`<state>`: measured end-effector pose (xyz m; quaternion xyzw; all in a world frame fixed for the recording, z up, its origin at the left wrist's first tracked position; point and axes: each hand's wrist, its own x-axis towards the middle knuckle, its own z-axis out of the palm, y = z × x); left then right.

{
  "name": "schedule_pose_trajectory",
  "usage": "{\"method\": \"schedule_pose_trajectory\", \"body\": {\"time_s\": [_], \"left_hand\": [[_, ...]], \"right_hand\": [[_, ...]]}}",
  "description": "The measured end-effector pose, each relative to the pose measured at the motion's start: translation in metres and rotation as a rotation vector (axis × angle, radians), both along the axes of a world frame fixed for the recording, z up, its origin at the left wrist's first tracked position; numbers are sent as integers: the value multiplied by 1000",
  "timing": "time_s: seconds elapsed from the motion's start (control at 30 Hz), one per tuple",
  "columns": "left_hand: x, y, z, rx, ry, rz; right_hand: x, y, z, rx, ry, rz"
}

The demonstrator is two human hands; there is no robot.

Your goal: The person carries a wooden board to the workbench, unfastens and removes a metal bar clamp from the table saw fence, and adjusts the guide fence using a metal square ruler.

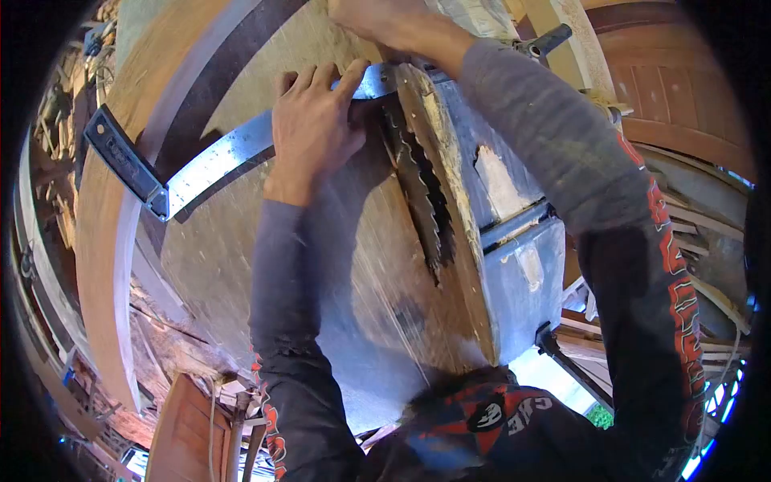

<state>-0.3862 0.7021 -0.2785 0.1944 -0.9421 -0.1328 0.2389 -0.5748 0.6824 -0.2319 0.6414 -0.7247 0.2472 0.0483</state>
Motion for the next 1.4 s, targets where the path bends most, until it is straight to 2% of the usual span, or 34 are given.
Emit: {"method": "schedule_pose_trajectory", "body": {"time_s": [0.23, 0.4, 0.6, 1.03, 1.1, 1.13, 1.2, 1.4], "left_hand": [[0, 0, 1, -12, 9, 12], [0, 1, 3, -23, -15, 3], [-1, -1, -5, -18, 9, 5], [-1, 0, -6, -18, 8, 15], [-3, 0, -4, -34, 17, -2], [-2, 0, -2, -46, -4, 2], [-2, 0, 1, -53, -64, 9], [-3, 1, -4, -102, -36, 22]], "right_hand": [[1, 5, 7, 0, 67, 35], [6, 7, 17, 98, -42, -17], [3, 4, 5, 43, 71, -15], [3, 7, 17, 37, 30, 2], [2, 12, 26, 282, 270, 83], [2, 11, 20, 285, 269, 61], [8, 9, 14, 52, 33, -55], [6, 11, 21, 96, -64, -53]]}}
